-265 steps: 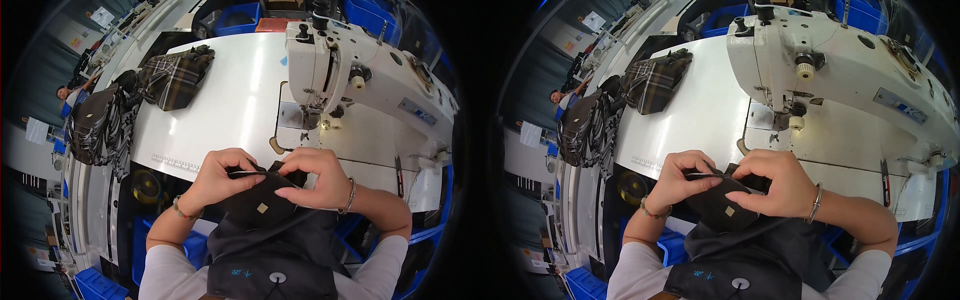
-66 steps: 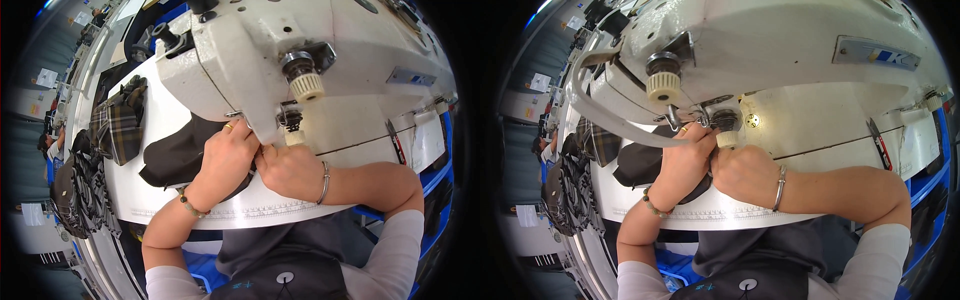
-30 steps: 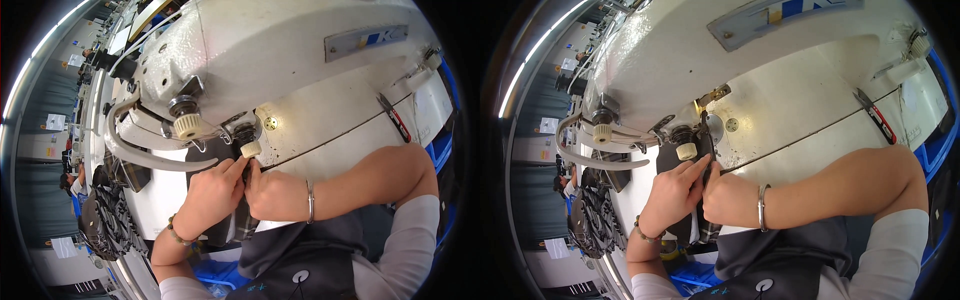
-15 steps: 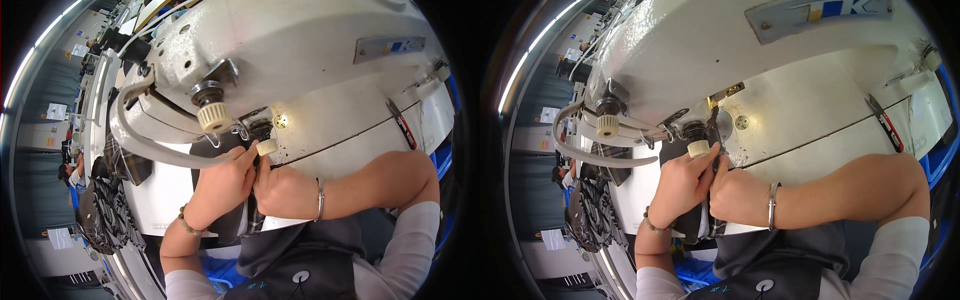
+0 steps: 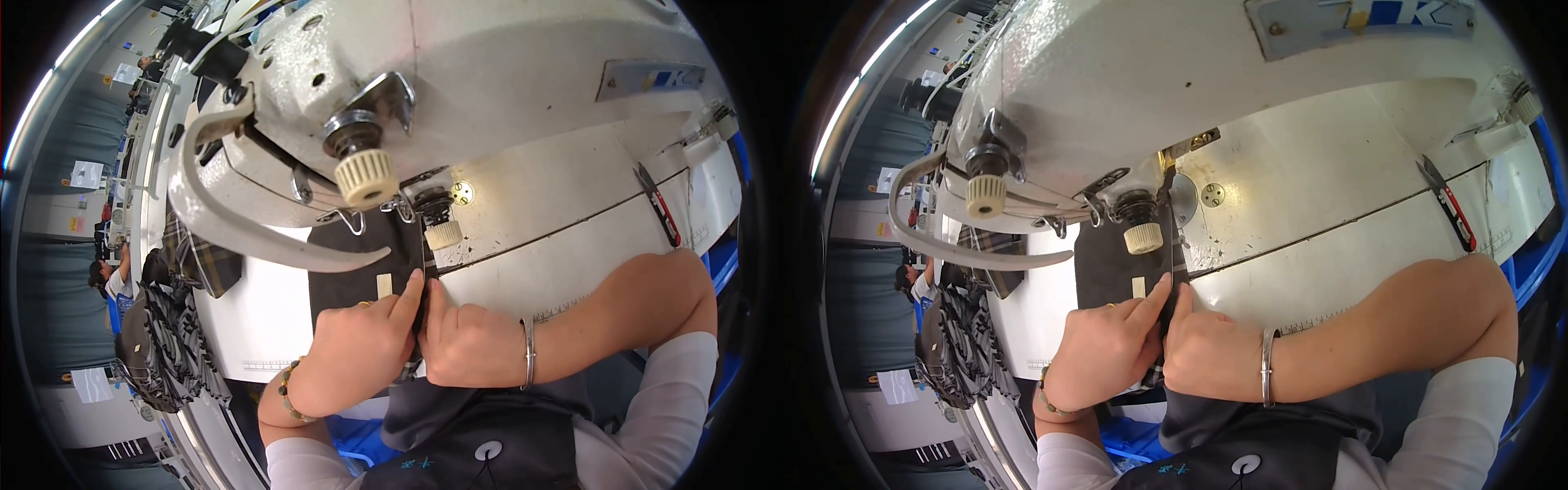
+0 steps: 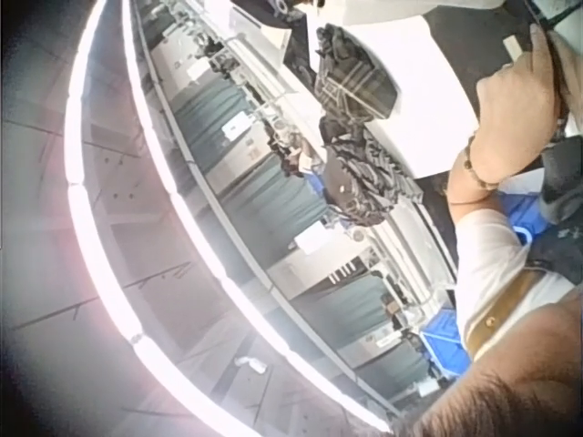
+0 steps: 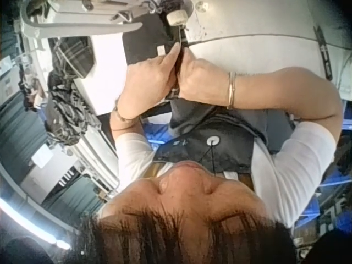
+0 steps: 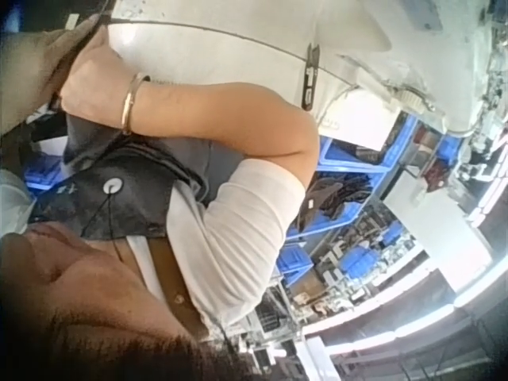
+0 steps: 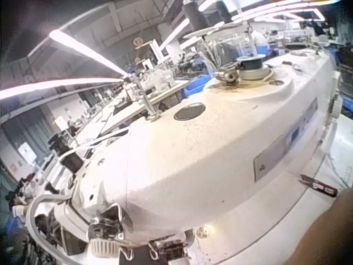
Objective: Sewing together pieces of fabric and leather material using an industrial sewing machine.
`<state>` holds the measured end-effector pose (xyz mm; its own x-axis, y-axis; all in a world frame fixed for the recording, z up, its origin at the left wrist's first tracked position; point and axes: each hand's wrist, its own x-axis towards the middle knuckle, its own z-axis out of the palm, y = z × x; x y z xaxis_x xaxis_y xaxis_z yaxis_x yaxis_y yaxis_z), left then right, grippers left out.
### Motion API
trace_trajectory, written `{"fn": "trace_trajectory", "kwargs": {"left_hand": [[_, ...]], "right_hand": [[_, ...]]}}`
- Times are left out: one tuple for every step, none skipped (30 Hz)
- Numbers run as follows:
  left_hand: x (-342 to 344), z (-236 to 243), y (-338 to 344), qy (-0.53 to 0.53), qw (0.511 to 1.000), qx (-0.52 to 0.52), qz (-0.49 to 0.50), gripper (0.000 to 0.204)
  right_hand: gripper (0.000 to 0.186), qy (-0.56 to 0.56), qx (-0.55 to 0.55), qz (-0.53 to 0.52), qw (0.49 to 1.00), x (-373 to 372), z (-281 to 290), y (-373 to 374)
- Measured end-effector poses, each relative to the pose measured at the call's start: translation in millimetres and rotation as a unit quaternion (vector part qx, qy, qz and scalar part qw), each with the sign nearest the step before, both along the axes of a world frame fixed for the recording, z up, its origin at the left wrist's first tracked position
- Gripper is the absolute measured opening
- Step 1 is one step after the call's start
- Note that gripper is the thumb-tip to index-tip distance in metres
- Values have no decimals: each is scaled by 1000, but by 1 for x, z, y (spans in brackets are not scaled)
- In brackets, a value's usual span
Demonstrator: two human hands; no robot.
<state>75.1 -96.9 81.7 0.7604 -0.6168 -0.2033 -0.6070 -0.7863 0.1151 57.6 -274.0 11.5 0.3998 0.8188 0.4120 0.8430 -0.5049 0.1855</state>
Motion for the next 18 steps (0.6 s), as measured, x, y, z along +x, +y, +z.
{"fn": "trace_trajectory", "kwargs": {"left_hand": [[-2,-2,0,-4,1000,4,-17,58],[-3,-4,0,-8,999,8,-33,58],[-4,-4,0,-7,999,7,-32,58],[-4,-5,0,-8,999,11,-40,57],[-4,-5,0,-9,999,14,-49,56],[-4,-6,0,-9,999,13,-47,56],[-5,-7,1,-15,998,-2,-54,54],[-5,-8,1,-20,998,-17,-60,53],[-4,-8,1,-20,998,-18,-59,53],[-3,-7,1,-7,998,-37,-52,52],[-1,-7,1,6,997,-55,-45,50],[1,-8,1,6,997,-56,-45,50],[2,-10,2,20,996,-76,-38,48],[4,-11,2,35,994,-97,-32,47],[5,-9,1,35,994,-97,-32,47],[5,-7,-1,48,993,-105,-19,45],[6,-6,-2,61,992,-112,-7,43],[7,-6,-3,60,992,-111,-5,43]], "right_hand": [[33,-1,-1,14,1000,-1,1,0],[33,-1,-2,16,1000,-1,1,0],[33,12,6,27,1000,-3,0,0],[32,24,15,38,999,-4,0,0],[32,24,14,39,999,-5,0,0],[32,31,12,37,999,-6,0,1],[32,38,10,36,999,-6,0,1],[32,39,10,37,999,-7,2,0],[34,49,1,38,998,-7,5,-1],[35,59,-8,39,998,-7,8,-1],[35,59,-9,40,997,-8,9,-2],[36,63,-5,33,997,-8,10,-2],[36,67,-1,27,997,-9,10,-2],[36,67,-1,28,997,-9,11,-2],[37,69,-13,28,997,-9,11,-2],[37,71,-24,28,997,-9,11,-3],[37,71,-25,28,997,-9,10,-2],[37,51,-11,8,999,-9,9,-1]]}}
